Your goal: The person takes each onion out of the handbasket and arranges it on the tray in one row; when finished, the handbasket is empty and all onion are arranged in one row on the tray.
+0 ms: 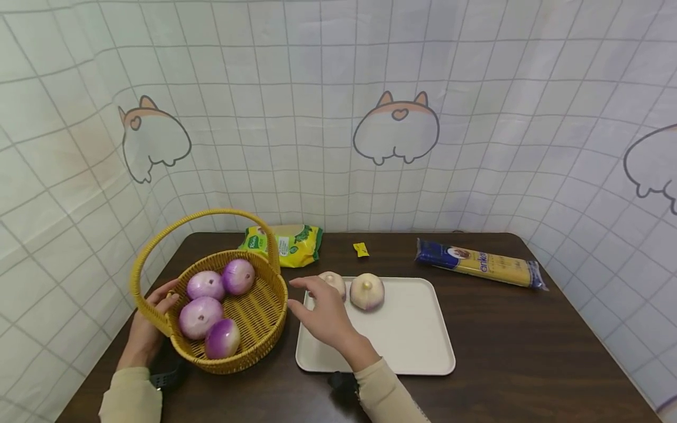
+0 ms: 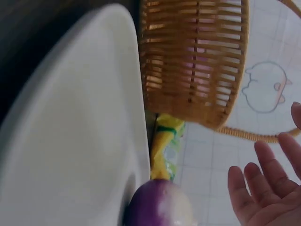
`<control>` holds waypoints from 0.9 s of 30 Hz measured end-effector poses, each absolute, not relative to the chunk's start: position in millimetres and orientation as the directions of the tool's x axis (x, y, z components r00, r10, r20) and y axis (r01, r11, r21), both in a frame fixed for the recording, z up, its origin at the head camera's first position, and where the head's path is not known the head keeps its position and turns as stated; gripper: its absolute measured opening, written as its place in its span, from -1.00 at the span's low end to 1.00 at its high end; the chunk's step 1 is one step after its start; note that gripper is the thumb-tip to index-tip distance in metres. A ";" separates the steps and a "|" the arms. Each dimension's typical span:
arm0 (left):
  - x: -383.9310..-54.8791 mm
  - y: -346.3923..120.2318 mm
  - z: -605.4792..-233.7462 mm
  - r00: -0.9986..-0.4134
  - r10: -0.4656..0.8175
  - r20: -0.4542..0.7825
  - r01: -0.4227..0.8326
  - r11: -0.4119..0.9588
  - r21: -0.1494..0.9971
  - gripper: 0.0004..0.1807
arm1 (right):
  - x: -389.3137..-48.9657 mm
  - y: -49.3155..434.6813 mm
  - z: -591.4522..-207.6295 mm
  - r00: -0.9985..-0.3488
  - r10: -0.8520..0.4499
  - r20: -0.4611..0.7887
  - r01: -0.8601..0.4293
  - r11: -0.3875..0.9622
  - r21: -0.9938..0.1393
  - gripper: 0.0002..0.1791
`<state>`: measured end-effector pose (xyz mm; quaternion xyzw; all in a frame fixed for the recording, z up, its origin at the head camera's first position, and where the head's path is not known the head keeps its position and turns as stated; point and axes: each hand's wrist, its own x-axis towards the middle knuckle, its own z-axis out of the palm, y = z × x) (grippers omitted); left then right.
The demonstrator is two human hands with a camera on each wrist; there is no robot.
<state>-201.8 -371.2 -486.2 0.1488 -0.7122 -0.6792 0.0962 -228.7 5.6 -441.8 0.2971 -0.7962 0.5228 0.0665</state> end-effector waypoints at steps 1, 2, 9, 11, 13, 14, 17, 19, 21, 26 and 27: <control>-202.0 -371.1 -486.4 -0.937 -0.343 -0.067 -0.084 0.037 0.996 -0.41 | -227.4 4.1 -441.7 -0.805 -0.414 0.425 -0.554 0.270 -0.787 -0.64; -202.1 -371.1 -486.7 -0.938 -0.341 -0.067 -0.086 0.041 0.995 -0.40 | -225.7 2.5 -441.0 -0.797 -0.424 0.429 -0.563 0.265 -0.783 -0.64; -201.8 -371.6 -487.6 -0.940 -0.336 -0.065 -0.082 0.038 0.996 -0.40 | -216.5 -8.5 -438.9 -0.703 -0.449 0.552 -0.679 0.196 -0.707 -0.71; -201.2 -371.6 -487.5 -0.941 -0.332 -0.060 -0.079 0.042 0.996 -0.40 | -214.0 -11.8 -438.1 -0.678 -0.445 0.585 -0.704 0.165 -0.690 -0.71; -200.0 -372.2 -487.2 -0.942 -0.330 -0.056 -0.075 0.046 0.996 -0.40 | -211.6 -15.9 -437.8 -0.663 -0.452 0.596 -0.714 0.142 -0.686 -0.71; -199.2 -372.8 -487.0 -0.942 -0.331 -0.053 -0.074 0.050 0.996 -0.40 | -210.6 -18.3 -438.4 -0.659 -0.462 0.594 -0.715 0.138 -0.685 -0.70; -198.8 -372.7 -487.5 -0.943 -0.329 -0.052 -0.070 0.044 0.997 -0.41 | -205.9 -24.4 -439.0 -0.665 -0.491 0.563 -0.706 0.165 -0.689 -0.70; -201.3 -370.0 -488.6 -0.944 -0.325 -0.054 -0.070 0.037 0.997 -0.41 | -202.8 -27.0 -439.1 -0.676 -0.501 0.541 -0.699 0.201 -0.687 -0.69; -203.9 -366.4 -488.9 -0.946 -0.320 -0.057 -0.071 0.034 0.997 -0.41 | -200.0 -30.2 -438.6 -0.681 -0.508 0.527 -0.697 0.229 -0.680 -0.69; -201.1 -370.2 -486.3 -0.944 -0.326 -0.059 -0.077 0.043 0.996 -0.41 | -197.7 -51.0 -439.9 -0.627 -0.574 0.527 -0.746 0.247 -0.618 -0.64; -198.6 -373.8 -485.5 -0.942 -0.331 -0.058 -0.078 0.047 0.996 -0.41 | -197.6 -57.7 -440.7 -0.607 -0.592 0.531 -0.763 0.246 -0.598 -0.63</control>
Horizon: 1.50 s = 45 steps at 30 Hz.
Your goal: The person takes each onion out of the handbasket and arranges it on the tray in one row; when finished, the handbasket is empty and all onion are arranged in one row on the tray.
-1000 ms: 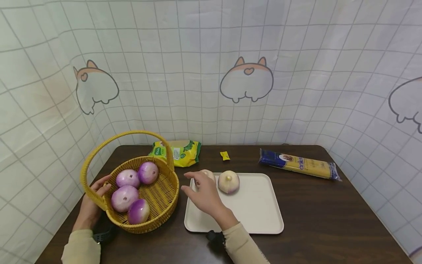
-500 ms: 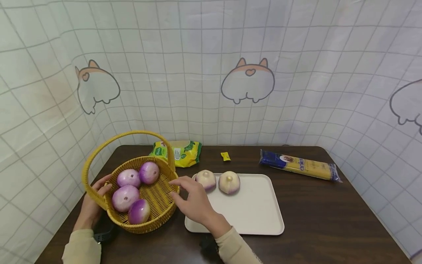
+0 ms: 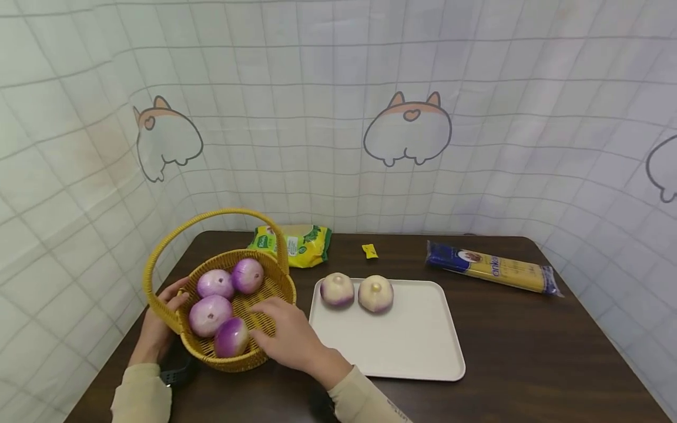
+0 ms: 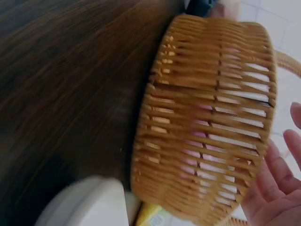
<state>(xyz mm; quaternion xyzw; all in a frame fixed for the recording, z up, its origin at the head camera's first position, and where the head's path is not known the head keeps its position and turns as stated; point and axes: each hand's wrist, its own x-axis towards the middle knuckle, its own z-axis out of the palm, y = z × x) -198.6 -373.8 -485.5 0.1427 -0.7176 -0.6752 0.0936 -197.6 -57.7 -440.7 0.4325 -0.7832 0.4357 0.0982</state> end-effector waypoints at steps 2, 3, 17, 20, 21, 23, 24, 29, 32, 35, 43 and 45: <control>-196.8 -376.8 -484.9 -0.940 -0.337 -0.052 -0.074 0.053 0.996 -0.41 | -197.3 -66.6 -441.9 -0.577 -0.623 0.528 -0.790 0.262 -0.555 -0.62; -196.0 -378.1 -484.4 -0.938 -0.342 -0.049 -0.074 0.060 0.995 -0.41 | -197.3 -71.0 -442.4 -0.566 -0.637 0.523 -0.800 0.272 -0.534 -0.61; -202.5 -371.9 -490.5 -0.945 -0.322 -0.052 -0.062 0.021 0.998 -0.42 | -208.4 -97.7 -433.8 -0.575 -0.793 0.201 -0.787 0.469 -0.401 -0.36; -202.2 -370.7 -490.8 -0.945 -0.321 -0.056 -0.063 0.011 0.998 -0.43 | -213.6 -101.0 -434.7 -0.548 -0.821 0.161 -0.795 0.452 -0.405 -0.34; -202.1 -370.1 -490.4 -0.945 -0.322 -0.056 -0.063 0.011 0.998 -0.42 | -215.3 -101.9 -435.2 -0.536 -0.830 0.153 -0.799 0.440 -0.409 -0.34; -202.6 -369.6 -489.5 -0.943 -0.327 -0.057 -0.066 0.017 0.998 -0.41 | -218.3 -103.8 -435.6 -0.512 -0.847 0.140 -0.805 0.417 -0.422 -0.35; -202.8 -369.4 -488.8 -0.942 -0.332 -0.059 -0.070 0.021 0.997 -0.41 | -219.4 -104.7 -435.8 -0.500 -0.855 0.134 -0.809 0.406 -0.425 -0.36; -203.6 -370.6 -487.2 -0.940 -0.336 -0.056 -0.069 0.026 0.997 -0.41 | -222.8 -109.4 -434.3 -0.467 -0.879 0.099 -0.819 0.387 -0.424 -0.37; -203.3 -372.0 -488.7 -0.938 -0.342 -0.054 -0.063 0.017 0.998 -0.43 | -223.6 -111.8 -434.8 -0.462 -0.883 0.085 -0.821 0.389 -0.419 -0.36; -202.7 -372.2 -489.9 -0.940 -0.338 -0.050 -0.059 0.015 0.998 -0.43 | -223.8 -112.6 -436.7 -0.471 -0.879 0.081 -0.811 0.395 -0.432 -0.35; -201.5 -371.4 -488.2 -0.945 -0.325 -0.039 -0.050 0.026 0.998 -0.44 | -220.4 -106.6 -438.6 -0.529 -0.843 0.096 -0.765 0.425 -0.484 -0.26; -201.8 -371.8 -488.0 -0.944 -0.326 -0.042 -0.055 0.032 0.998 -0.43 | -219.9 -104.8 -438.8 -0.537 -0.835 0.116 -0.760 0.420 -0.496 -0.24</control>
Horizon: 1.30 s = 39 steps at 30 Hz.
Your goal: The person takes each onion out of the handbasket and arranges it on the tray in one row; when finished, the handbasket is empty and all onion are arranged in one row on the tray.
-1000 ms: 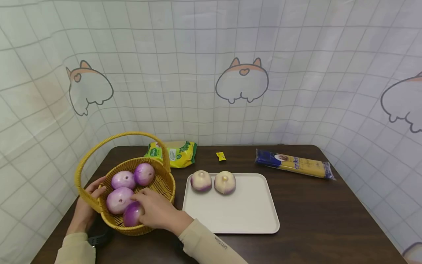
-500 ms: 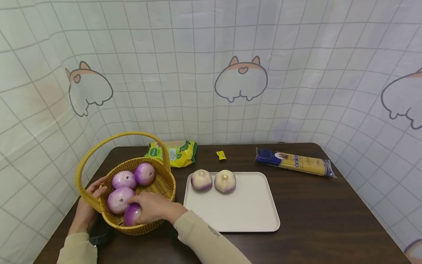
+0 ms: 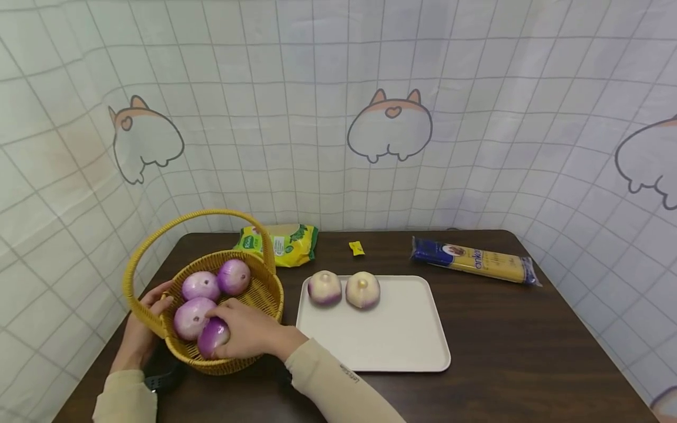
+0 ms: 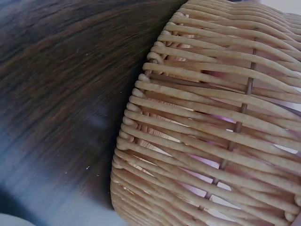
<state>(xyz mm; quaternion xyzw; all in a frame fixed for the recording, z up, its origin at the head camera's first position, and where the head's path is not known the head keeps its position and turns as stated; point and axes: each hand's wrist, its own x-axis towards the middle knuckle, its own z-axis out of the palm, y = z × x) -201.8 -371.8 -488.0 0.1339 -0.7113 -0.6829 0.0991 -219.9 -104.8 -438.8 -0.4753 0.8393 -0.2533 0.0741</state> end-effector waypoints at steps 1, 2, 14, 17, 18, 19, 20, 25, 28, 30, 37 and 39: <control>-201.7 -372.2 -487.9 -0.945 -0.324 -0.046 -0.060 0.034 0.998 -0.43 | -219.8 -104.2 -438.9 -0.539 -0.832 0.127 -0.759 0.415 -0.501 -0.24; -201.7 -372.6 -487.8 -0.945 -0.323 -0.049 -0.063 0.032 0.998 -0.42 | -219.6 -103.4 -438.6 -0.541 -0.830 0.138 -0.757 0.408 -0.510 -0.23; -202.0 -372.8 -485.5 -0.943 -0.326 -0.062 -0.083 0.053 0.995 -0.40 | -216.3 -90.9 -437.6 -0.569 -0.777 0.271 -0.727 0.321 -0.607 -0.18; -202.1 -372.7 -485.4 -0.943 -0.328 -0.064 -0.087 0.056 0.995 -0.40 | -214.9 -87.6 -438.2 -0.583 -0.760 0.286 -0.719 0.319 -0.617 -0.17; -201.8 -372.5 -485.6 -0.942 -0.330 -0.063 -0.087 0.058 0.994 -0.41 | -214.5 -86.6 -437.9 -0.588 -0.757 0.286 -0.715 0.321 -0.621 -0.15; -201.5 -372.3 -485.9 -0.941 -0.332 -0.062 -0.087 0.061 0.994 -0.41 | -214.2 -85.5 -437.8 -0.592 -0.754 0.284 -0.711 0.322 -0.625 -0.14; -201.2 -372.3 -485.9 -0.941 -0.332 -0.061 -0.087 0.062 0.994 -0.41 | -213.8 -84.6 -437.4 -0.596 -0.753 0.281 -0.705 0.323 -0.631 -0.13; -201.0 -371.8 -485.6 -0.941 -0.332 -0.059 -0.084 0.062 0.995 -0.40 | -213.6 -81.7 -436.4 -0.600 -0.759 0.253 -0.696 0.340 -0.632 -0.06; -201.2 -371.7 -485.3 -0.941 -0.332 -0.058 -0.083 0.061 0.995 -0.41 | -213.8 -81.1 -435.8 -0.592 -0.770 0.240 -0.707 0.352 -0.614 -0.08; -201.3 -371.8 -485.1 -0.941 -0.333 -0.057 -0.082 0.059 0.995 -0.41 | -213.9 -80.8 -435.5 -0.590 -0.774 0.231 -0.707 0.357 -0.610 -0.11; -202.2 -372.6 -484.7 -0.940 -0.334 -0.072 -0.095 0.053 0.994 -0.40 | -215.3 -77.4 -434.4 -0.597 -0.768 0.230 -0.682 0.335 -0.650 -0.15; -202.0 -373.1 -485.3 -0.941 -0.330 -0.073 -0.097 0.055 0.994 -0.39 | -215.6 -74.9 -434.4 -0.595 -0.767 0.239 -0.684 0.328 -0.652 -0.16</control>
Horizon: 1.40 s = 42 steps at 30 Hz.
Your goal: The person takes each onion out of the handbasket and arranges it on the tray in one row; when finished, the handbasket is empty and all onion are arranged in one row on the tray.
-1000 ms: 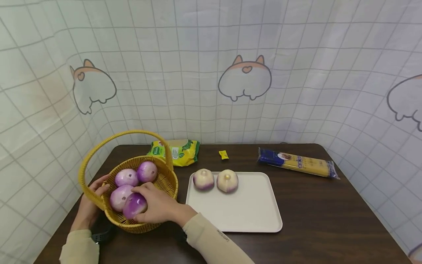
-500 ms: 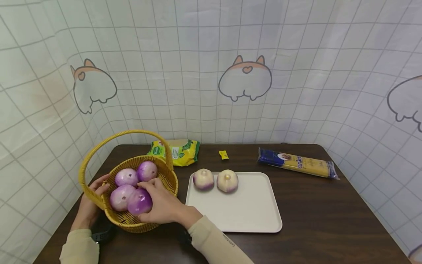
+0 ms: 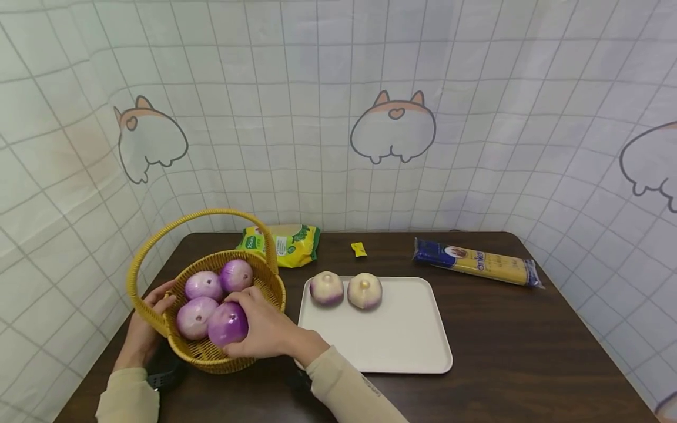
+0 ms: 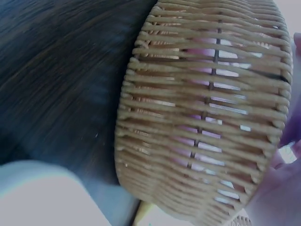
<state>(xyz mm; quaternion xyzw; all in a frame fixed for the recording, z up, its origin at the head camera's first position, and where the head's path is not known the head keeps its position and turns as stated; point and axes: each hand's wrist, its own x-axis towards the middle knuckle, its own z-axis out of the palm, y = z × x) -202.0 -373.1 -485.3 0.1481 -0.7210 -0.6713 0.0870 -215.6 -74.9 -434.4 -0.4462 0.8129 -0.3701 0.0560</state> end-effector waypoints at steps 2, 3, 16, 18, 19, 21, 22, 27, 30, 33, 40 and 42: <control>-201.6 -373.3 -485.8 -0.941 -0.331 -0.077 -0.101 0.058 0.993 -0.39 | -215.4 -71.5 -434.4 -0.597 -0.764 0.244 -0.679 0.319 -0.661 -0.14; -201.4 -373.4 -486.1 -0.940 -0.333 -0.077 -0.103 0.060 0.993 -0.39 | -215.2 -69.6 -434.5 -0.601 -0.761 0.243 -0.671 0.316 -0.670 -0.12; -202.1 -373.7 -487.4 -0.944 -0.323 -0.070 -0.097 0.070 0.993 -0.39 | -212.7 -50.3 -430.6 -0.664 -0.703 0.254 -0.625 0.335 -0.705 -0.06; -202.0 -373.8 -487.4 -0.945 -0.320 -0.070 -0.097 0.070 0.993 -0.39 | -212.7 -47.5 -428.8 -0.662 -0.698 0.272 -0.629 0.321 -0.708 -0.10; -202.1 -373.9 -487.5 -0.945 -0.319 -0.071 -0.097 0.069 0.993 -0.39 | -212.8 -46.0 -427.9 -0.661 -0.696 0.280 -0.630 0.311 -0.712 -0.12; -202.3 -374.0 -487.5 -0.947 -0.313 -0.071 -0.097 0.069 0.993 -0.39 | -213.1 -42.3 -426.5 -0.658 -0.694 0.292 -0.625 0.288 -0.725 -0.14; -202.5 -374.0 -487.4 -0.948 -0.311 -0.072 -0.098 0.068 0.993 -0.38 | -213.4 -40.4 -426.0 -0.658 -0.694 0.294 -0.620 0.277 -0.734 -0.15; -202.9 -374.3 -487.2 -0.948 -0.307 -0.082 -0.107 0.065 0.992 -0.37 | -213.9 -29.6 -426.6 -0.674 -0.684 0.278 -0.572 0.246 -0.783 -0.15; -203.0 -374.5 -487.1 -0.947 -0.311 -0.084 -0.110 0.065 0.992 -0.38 | -214.6 -24.0 -428.4 -0.691 -0.668 0.277 -0.552 0.240 -0.799 -0.14; -202.9 -374.2 -487.1 -0.945 -0.316 -0.081 -0.107 0.064 0.992 -0.38 | -215.6 -18.5 -430.8 -0.703 -0.652 0.285 -0.545 0.236 -0.805 -0.11; -202.8 -373.4 -487.6 -0.947 -0.313 -0.069 -0.091 0.058 0.994 -0.39 | -216.1 -1.3 -431.9 -0.722 -0.633 0.281 -0.525 0.235 -0.818 -0.07; -202.9 -373.6 -488.2 -0.948 -0.311 -0.068 -0.090 0.058 0.994 -0.39 | -217.5 4.2 -432.0 -0.717 -0.632 0.292 -0.533 0.228 -0.815 -0.08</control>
